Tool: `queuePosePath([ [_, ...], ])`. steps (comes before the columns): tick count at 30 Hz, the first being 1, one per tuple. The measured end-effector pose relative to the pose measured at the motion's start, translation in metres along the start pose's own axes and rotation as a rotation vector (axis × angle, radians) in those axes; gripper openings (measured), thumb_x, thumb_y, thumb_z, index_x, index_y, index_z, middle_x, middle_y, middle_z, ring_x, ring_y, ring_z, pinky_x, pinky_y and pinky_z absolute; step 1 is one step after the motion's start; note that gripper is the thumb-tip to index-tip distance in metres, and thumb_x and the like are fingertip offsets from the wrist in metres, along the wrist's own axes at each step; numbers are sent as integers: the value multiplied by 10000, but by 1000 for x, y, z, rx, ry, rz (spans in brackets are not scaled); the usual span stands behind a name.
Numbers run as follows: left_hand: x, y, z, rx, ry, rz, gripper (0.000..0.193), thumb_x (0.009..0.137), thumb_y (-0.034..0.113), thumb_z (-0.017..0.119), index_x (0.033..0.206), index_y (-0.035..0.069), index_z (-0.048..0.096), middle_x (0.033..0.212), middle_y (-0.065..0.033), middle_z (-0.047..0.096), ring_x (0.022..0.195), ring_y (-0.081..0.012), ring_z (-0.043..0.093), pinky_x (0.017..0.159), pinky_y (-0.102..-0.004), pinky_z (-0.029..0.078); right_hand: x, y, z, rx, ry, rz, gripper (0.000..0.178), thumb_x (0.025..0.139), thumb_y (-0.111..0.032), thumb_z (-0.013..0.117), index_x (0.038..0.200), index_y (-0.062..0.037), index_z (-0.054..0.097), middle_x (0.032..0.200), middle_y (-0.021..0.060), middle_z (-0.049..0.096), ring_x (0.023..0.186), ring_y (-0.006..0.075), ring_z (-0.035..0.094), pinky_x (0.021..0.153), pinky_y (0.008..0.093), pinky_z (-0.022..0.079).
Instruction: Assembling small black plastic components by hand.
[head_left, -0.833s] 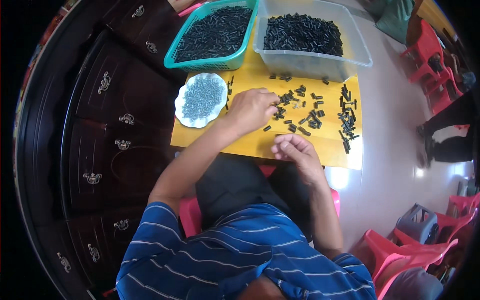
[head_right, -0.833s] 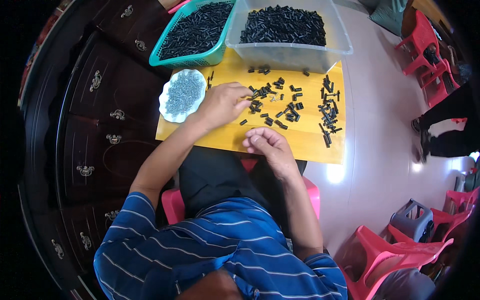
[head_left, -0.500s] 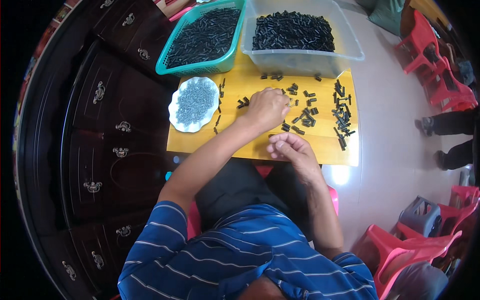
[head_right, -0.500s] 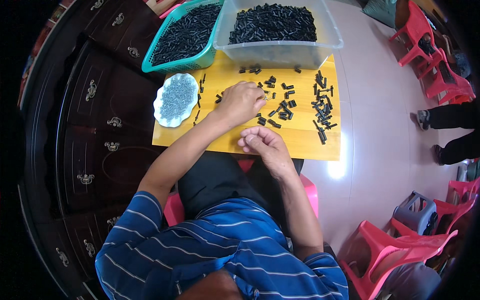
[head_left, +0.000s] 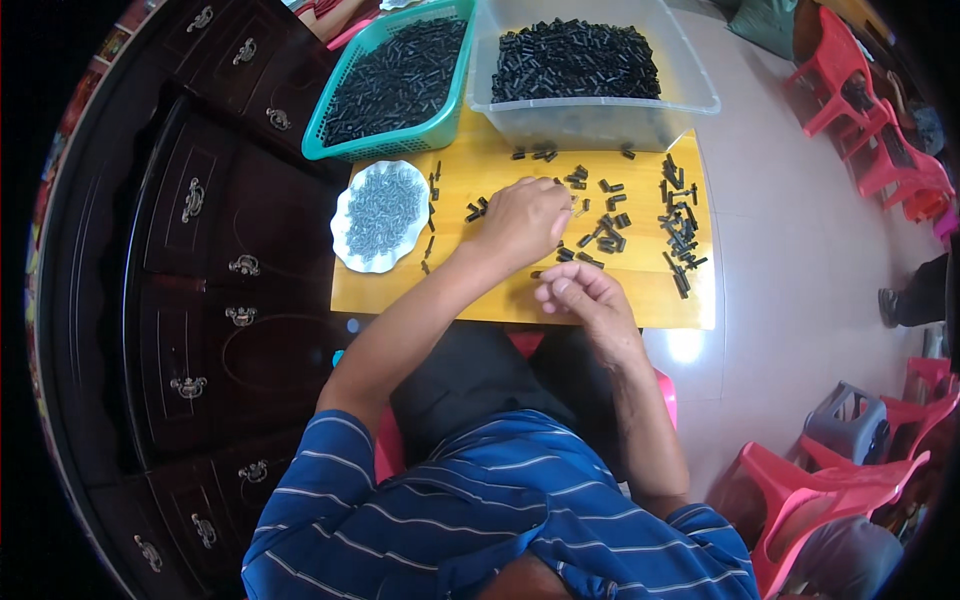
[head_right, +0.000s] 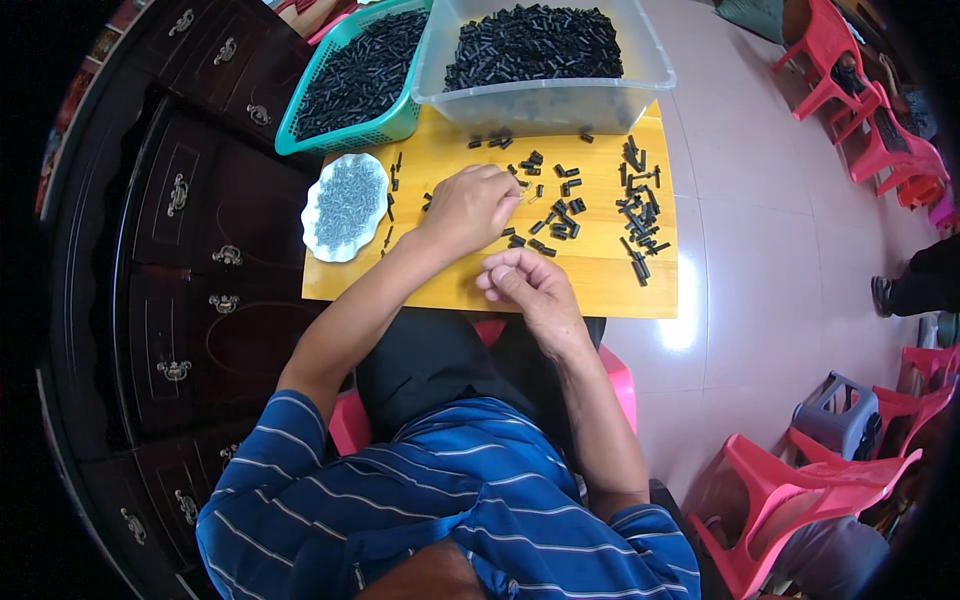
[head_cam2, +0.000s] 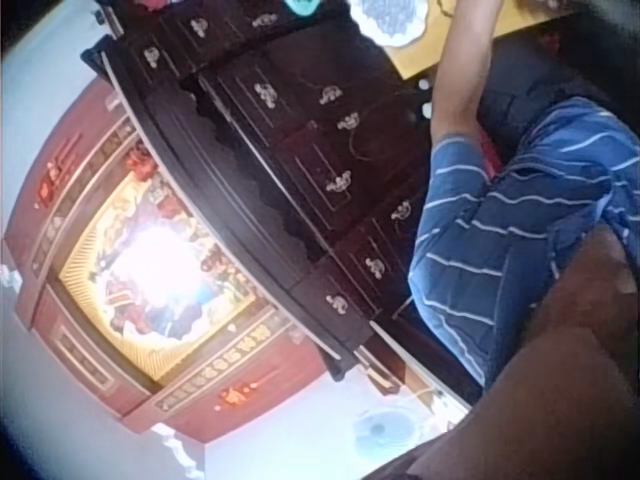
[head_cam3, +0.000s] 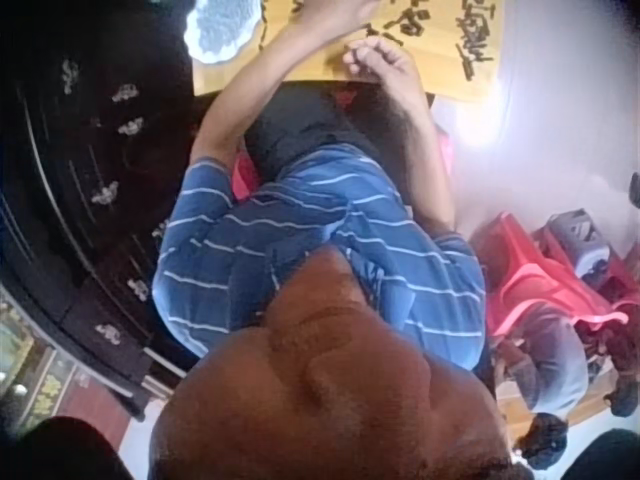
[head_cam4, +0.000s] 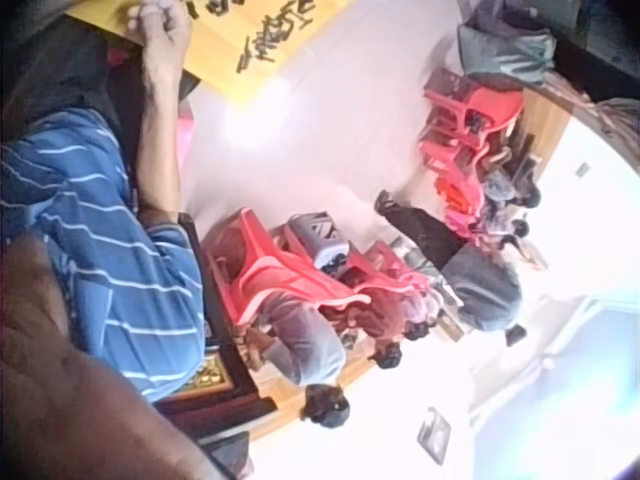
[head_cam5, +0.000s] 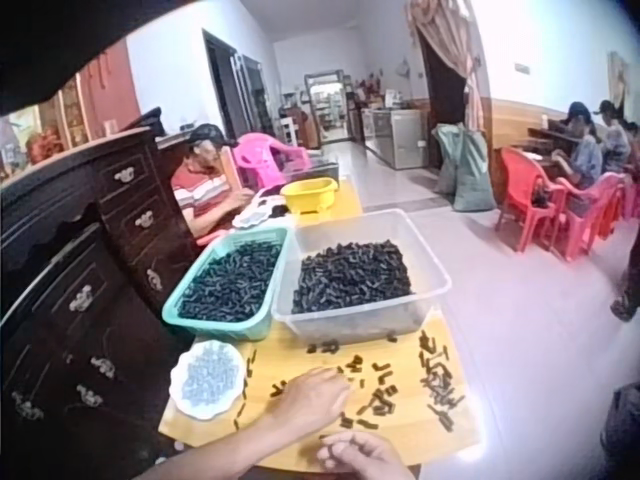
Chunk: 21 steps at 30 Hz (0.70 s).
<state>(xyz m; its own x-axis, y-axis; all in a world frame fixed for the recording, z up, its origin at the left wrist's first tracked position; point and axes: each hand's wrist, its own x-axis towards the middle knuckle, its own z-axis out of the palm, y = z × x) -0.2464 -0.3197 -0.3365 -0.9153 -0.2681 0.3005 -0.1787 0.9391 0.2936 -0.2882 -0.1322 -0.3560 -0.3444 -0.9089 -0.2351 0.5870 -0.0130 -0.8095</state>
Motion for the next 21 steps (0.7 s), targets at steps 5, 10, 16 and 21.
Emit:
queuePosePath([
  [5, -31, 30, -51, -120, 5, 85, 78, 854, 110, 705, 904, 61, 671, 841, -108, 649, 825, -328, 642, 707, -444, 517, 1, 1, -1, 56, 175, -96, 198, 1054, -259, 595, 1110, -86, 673, 926, 10, 708, 781, 62, 609, 712, 212, 481],
  [10, -57, 43, -64, -73, 5, 188, 127, 814, 88, 734, 917, 57, 665, 849, -96, 611, 816, -302, 620, 687, -413, 514, 0, 3, 0, -43, 101, -107, 191, 1063, -264, 594, 1025, -88, 655, 878, -26, 673, 764, 51, 583, 684, 201, 466],
  [16, -69, 42, -64, -124, 12, 180, 139, 850, 136, 710, 963, 72, 661, 896, -83, 617, 880, -294, 636, 724, -418, 526, -1, 2, 1, -129, 65, -119, 196, 1059, -251, 606, 964, -86, 652, 865, -37, 659, 765, 36, 567, 676, 188, 454],
  [21, -78, 40, -58, -262, 75, 52, 89, 875, 78, 700, 928, 48, 636, 891, -107, 629, 818, -331, 629, 708, -437, 511, 0, 6, 1, -86, 50, -96, 164, 1038, -215, 642, 984, -63, 669, 861, -24, 676, 765, 40, 589, 684, 189, 472],
])
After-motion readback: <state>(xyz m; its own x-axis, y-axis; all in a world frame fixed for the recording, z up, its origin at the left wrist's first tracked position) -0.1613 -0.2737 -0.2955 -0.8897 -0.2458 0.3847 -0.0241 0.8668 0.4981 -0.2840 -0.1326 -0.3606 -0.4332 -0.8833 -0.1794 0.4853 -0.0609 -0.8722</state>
